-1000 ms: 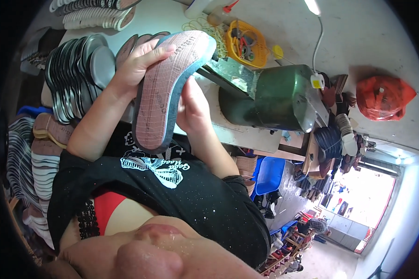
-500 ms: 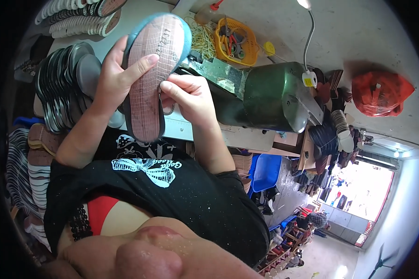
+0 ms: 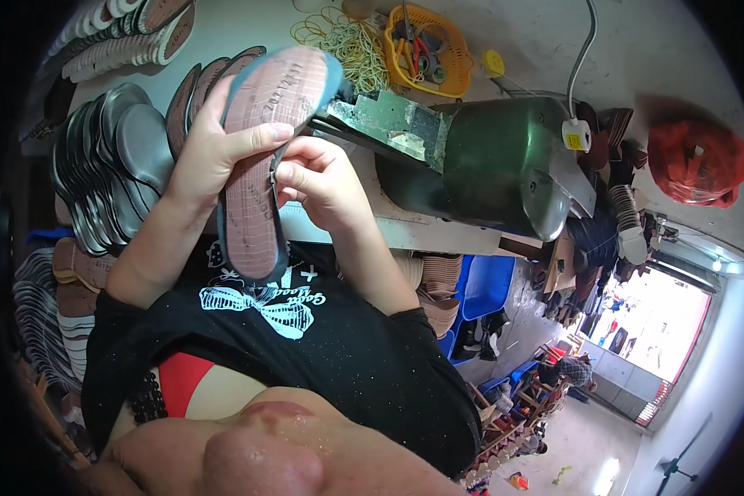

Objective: Assembling shoe insoles by aligning and pressing layers together at a workbench.

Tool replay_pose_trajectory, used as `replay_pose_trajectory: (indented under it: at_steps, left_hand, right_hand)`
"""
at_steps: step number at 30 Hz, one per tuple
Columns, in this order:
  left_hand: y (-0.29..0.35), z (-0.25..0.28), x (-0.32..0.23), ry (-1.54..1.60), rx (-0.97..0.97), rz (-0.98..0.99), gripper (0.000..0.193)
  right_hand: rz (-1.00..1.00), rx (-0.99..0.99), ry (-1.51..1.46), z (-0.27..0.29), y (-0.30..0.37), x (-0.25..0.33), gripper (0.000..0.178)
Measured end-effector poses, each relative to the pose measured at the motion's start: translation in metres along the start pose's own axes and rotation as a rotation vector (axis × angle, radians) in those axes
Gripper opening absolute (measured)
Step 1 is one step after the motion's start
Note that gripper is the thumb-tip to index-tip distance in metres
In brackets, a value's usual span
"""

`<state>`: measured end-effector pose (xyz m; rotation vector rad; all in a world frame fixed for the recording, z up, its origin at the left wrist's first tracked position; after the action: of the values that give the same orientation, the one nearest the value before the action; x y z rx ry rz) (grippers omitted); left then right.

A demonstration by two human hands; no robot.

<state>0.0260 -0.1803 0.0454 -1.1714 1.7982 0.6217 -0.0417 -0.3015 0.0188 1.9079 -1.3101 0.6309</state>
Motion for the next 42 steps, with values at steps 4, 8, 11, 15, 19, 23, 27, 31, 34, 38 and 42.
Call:
replay_pose_trajectory:
  at_steps: [4,8,11,15,19,23,27,31,34,38,42]
  left_hand:
    - [0.001,0.005,-0.008,-0.313,-0.119,-0.338,0.060]
    - [-0.010,0.012,-0.008,-0.201,-0.192,-0.302,0.047]
    - [-0.028,0.023,0.005,0.035,-0.201,-0.136,0.033]
    - [-0.045,0.029,0.007,-0.555,-0.173,-0.355,0.025]
    - [-0.058,0.035,0.033,-0.475,-0.203,-0.227,0.028]
    - [-0.068,0.030,0.032,-0.722,-0.178,-0.288,0.032]
    - [-0.079,0.024,0.038,-0.703,-0.199,-0.305,0.033]
    - [-0.093,0.026,0.037,-0.675,-0.163,-0.269,0.036]
    - [-0.108,0.032,0.036,-0.700,-0.080,-0.207,0.040]
    - [-0.121,0.023,0.008,-1.377,-0.045,-0.583,0.044]
    - [-0.141,-0.020,-0.031,-1.620,0.579,-0.860,0.050]
  right_hand:
    - [-0.024,-0.144,0.418,0.006,0.003,0.013,0.018]
    - [0.071,-0.303,0.542,-0.009,0.005,0.021,0.018]
    - [0.112,-0.398,0.396,-0.005,0.000,0.019,0.019]
    - [0.140,-0.508,0.395,0.008,0.000,0.022,0.020]
    - [0.131,-0.509,0.350,0.013,0.004,0.022,0.017]
    - [-0.060,-0.465,0.193,0.012,0.019,0.018,0.022]
    - [-0.213,-0.251,0.003,0.012,0.032,0.000,0.023]
    - [-0.269,-0.193,-0.028,0.011,0.031,-0.020,0.024]
    - [-0.159,-0.183,-0.067,0.006,0.019,-0.019,0.028]
    - [-0.103,-0.306,-0.031,0.004,0.004,-0.010,0.033]
    - [-0.020,-0.406,-0.088,0.001,-0.012,-0.007,0.032]
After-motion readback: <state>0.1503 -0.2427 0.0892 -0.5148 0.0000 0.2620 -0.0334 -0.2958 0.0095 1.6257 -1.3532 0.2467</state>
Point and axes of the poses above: each hand's wrist, its own y-axis away from the middle knuckle, its own z-axis out of the back of the hand, x = y × z, the point moved 5 cm from there along -y, towards the middle knuckle, and after that the axes turned 8 degrees about -z, right-handed, at the moved point
